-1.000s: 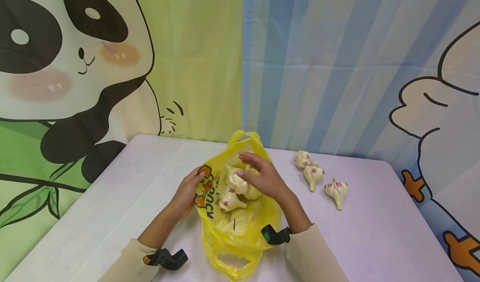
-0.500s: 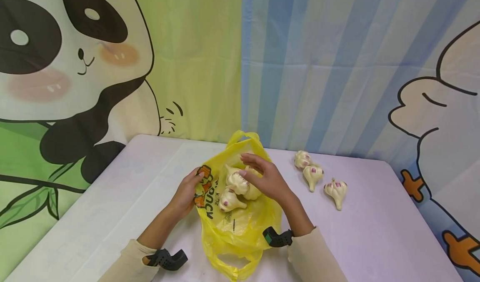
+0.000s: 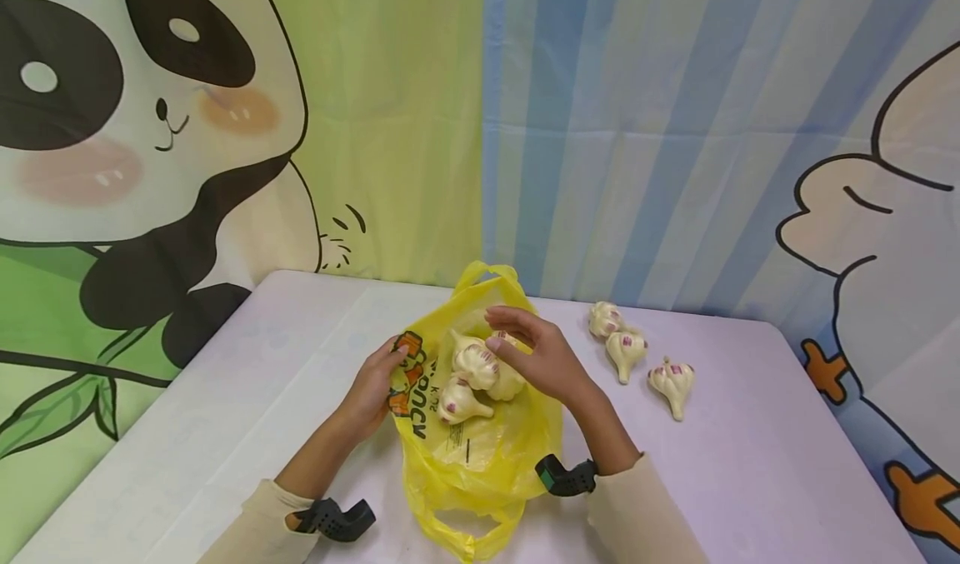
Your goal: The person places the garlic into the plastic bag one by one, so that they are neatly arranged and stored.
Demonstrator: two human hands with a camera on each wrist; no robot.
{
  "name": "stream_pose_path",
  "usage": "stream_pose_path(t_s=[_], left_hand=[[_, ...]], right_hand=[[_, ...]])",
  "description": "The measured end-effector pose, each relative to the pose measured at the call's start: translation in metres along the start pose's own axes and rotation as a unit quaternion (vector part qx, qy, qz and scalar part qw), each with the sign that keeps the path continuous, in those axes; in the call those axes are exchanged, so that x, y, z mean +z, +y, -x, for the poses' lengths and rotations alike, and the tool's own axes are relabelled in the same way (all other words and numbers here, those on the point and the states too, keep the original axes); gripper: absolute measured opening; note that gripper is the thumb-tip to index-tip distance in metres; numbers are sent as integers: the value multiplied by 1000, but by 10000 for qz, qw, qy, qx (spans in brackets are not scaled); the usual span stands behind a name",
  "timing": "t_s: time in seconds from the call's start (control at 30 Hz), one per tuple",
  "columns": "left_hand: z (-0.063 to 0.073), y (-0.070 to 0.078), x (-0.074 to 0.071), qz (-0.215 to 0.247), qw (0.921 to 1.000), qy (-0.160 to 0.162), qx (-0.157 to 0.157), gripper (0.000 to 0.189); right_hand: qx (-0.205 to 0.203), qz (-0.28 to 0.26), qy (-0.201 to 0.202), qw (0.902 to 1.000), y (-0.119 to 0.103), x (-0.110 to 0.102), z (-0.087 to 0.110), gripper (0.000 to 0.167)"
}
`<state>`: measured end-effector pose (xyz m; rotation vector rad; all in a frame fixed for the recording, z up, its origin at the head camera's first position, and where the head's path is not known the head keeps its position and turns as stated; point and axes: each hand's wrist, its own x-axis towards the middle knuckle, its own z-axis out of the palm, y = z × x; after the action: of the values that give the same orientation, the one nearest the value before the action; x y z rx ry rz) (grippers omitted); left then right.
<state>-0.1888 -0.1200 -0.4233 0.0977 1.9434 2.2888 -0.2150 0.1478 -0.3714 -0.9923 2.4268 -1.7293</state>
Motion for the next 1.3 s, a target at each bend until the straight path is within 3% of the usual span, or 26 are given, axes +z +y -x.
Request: stream_pose_path(t_s=[0.37, 0.87, 1.1, 1.3], left_hand=[[0, -1, -1, 45, 10000, -8, -19, 39], [1, -2, -1, 30, 10000, 15, -57, 40], [1, -2, -1, 7, 10000, -12, -61, 40], [0, 1, -1, -3, 10000, -38, -26, 41]], right_hand=[[-19, 219, 239, 9995, -3, -16, 13, 39], [-328, 236, 1193, 9920, 12, -38, 39, 33], [-206, 382, 1324, 9902, 20, -50, 56, 31], [147, 717, 1577, 9848, 28, -62, 75, 32]])
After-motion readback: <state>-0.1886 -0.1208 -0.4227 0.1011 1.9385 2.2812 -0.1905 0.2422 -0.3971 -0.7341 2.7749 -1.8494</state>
